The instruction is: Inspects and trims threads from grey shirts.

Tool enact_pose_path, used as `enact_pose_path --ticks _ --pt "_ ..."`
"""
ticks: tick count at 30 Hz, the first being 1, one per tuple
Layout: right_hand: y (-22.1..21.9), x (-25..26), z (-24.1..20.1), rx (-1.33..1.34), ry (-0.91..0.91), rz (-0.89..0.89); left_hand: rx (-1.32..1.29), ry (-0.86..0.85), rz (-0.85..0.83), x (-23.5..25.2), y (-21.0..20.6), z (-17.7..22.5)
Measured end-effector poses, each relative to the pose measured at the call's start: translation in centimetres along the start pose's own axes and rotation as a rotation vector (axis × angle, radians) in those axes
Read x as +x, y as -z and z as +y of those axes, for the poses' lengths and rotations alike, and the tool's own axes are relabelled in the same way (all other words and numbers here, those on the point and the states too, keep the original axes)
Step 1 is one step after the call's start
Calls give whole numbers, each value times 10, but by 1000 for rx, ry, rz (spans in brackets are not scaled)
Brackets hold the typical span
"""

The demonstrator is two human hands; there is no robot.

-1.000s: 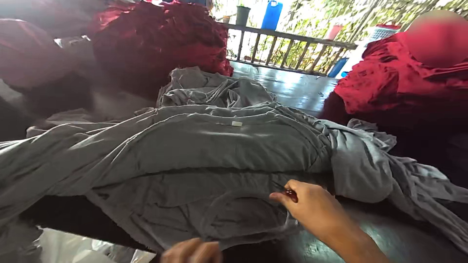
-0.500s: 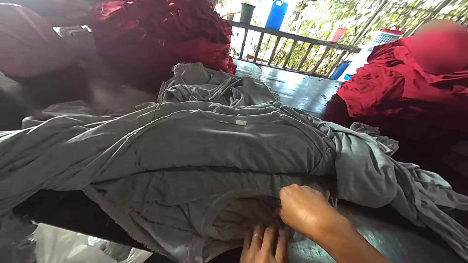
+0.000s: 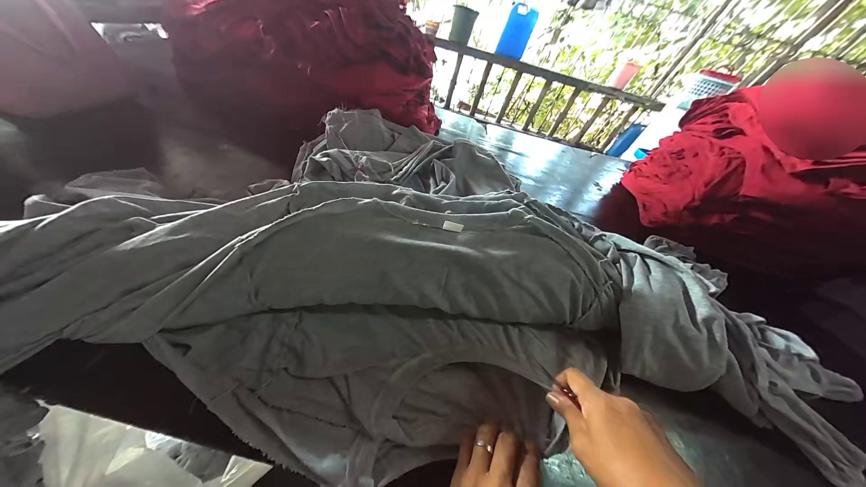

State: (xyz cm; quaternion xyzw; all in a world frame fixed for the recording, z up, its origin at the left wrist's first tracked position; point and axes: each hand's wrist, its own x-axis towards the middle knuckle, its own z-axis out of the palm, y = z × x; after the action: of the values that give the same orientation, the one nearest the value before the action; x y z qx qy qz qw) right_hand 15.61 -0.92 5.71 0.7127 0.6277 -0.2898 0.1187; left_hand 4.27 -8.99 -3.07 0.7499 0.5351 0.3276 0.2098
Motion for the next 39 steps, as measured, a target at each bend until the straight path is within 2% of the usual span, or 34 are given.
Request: enact_pose_path --ticks 4,11,15,18,21,27,31,33,39 --pt "-20 -2 16 305 26 188 -90 58 -1 0 -1 3" --pt "-26 3 10 933 -109 249 -256 270 67 16 8 10" --pt "-24 6 1 1201 -156 269 -451 385 8 28 16 8" --pt "-27 6 2 1234 -98 295 -607 414 -18 38 24 6" --pt "-32 7 6 1222 -28 329 -646 435 -17 47 25 8" --pt "-39 6 8 1219 27 369 -586 485 140 52 13 14" --pt "-52 8 14 1237 54 387 -879 747 20 56 22 6" --pt "-57 9 16 1270 47 401 -995 825 -36 57 26 2" --pt "-67 14 28 1231 109 452 -970 792 -131 56 32 -5"
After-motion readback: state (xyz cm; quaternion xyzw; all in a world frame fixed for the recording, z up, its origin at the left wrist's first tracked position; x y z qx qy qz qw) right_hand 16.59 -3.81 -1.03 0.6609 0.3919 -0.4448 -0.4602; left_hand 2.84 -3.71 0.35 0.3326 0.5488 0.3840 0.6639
